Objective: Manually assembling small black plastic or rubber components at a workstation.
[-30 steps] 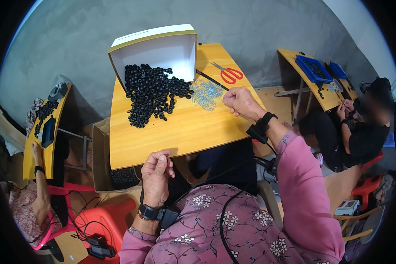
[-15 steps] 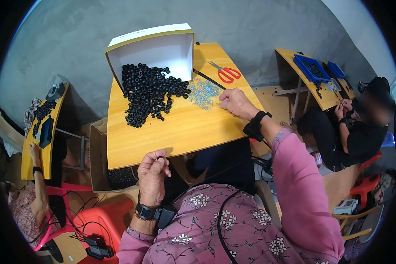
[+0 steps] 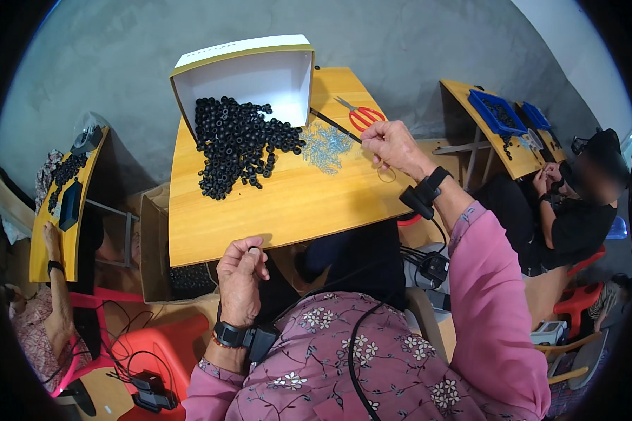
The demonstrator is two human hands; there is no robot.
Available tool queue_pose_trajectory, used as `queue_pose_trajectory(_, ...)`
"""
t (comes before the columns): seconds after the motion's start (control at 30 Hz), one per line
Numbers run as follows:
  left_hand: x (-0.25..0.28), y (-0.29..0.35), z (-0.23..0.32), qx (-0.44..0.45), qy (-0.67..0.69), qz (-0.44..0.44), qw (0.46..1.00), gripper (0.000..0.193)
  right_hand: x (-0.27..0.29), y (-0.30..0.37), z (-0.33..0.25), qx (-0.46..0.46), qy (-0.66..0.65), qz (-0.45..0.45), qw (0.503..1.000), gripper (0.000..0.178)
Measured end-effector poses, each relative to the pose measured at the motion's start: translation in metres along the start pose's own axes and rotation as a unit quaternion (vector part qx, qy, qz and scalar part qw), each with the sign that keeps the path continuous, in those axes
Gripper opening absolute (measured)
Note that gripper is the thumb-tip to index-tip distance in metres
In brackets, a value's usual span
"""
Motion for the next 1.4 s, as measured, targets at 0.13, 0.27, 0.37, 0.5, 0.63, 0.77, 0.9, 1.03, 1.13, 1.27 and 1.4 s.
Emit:
queue_pose_trajectory(0.13,0.0,0.0,0.001,-0.006,-0.008,0.001,1.0,0.016,0.011,-0.003,0.01,0.011,-0.009,0.024,1.0,0.013)
queue_pose_trajectory(0.27,0.002,0.0,0.0,-0.012,-0.006,0.004,1.0,0.017,0.012,-0.003,0.021,-0.015,0.011,0.04,0.999,0.011)
queue_pose_trajectory(0.37,0.0,0.0,-0.001,-0.007,0.014,0.008,1.0,0.018,0.004,-0.005,0.039,-0.026,0.03,0.014,0.999,0.013)
queue_pose_trajectory(0.5,0.001,0.0,-0.001,-0.003,0.022,0.007,1.0,0.018,-0.018,0.003,0.04,0.12,0.134,0.0,0.984,0.02)
queue_pose_trajectory(0.63,0.004,-0.001,-0.003,-0.008,0.012,0.01,1.0,0.018,-0.031,-0.003,0.054,0.208,0.269,-0.031,0.94,0.012)
queue_pose_trajectory(0.77,0.005,-0.002,-0.002,-0.007,0.007,0.012,1.0,0.017,-0.023,0.001,0.035,0.206,0.206,-0.008,0.957,0.011)
queue_pose_trajectory(0.9,0.002,-0.001,0.0,-0.008,0.006,0.004,1.0,0.017,-0.003,-0.003,0.017,0.045,0.043,-0.021,0.998,0.012)
queue_pose_trajectory(1.03,0.003,-0.001,0.0,-0.012,0.006,0.008,1.0,0.017,0.011,0.0,-0.007,0.028,-0.005,-0.013,0.999,0.014)
queue_pose_trajectory(1.13,0.005,-0.002,-0.001,-0.013,0.0,0.006,1.0,0.017,0.017,-0.002,-0.007,0.021,0.019,0.018,0.999,0.015)
queue_pose_trajectory(1.27,0.003,-0.002,-0.001,-0.016,-0.001,0.007,1.0,0.016,0.02,-0.005,0.008,0.021,0.031,0.022,0.999,0.015)
queue_pose_trajectory(1.4,0.004,-0.003,-0.001,-0.02,-0.001,0.006,1.0,0.016,0.012,-0.006,0.026,0.028,0.079,0.008,0.996,0.013)
Point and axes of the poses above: each hand's wrist, its own y-axis away from the middle knuckle, its own x-axis out of the back of the hand, z = x × y, the point moved 2 cm from there along -y, towards the middle knuckle, and after that the axes turned 9 degrees about z, right-handed, at the moved point
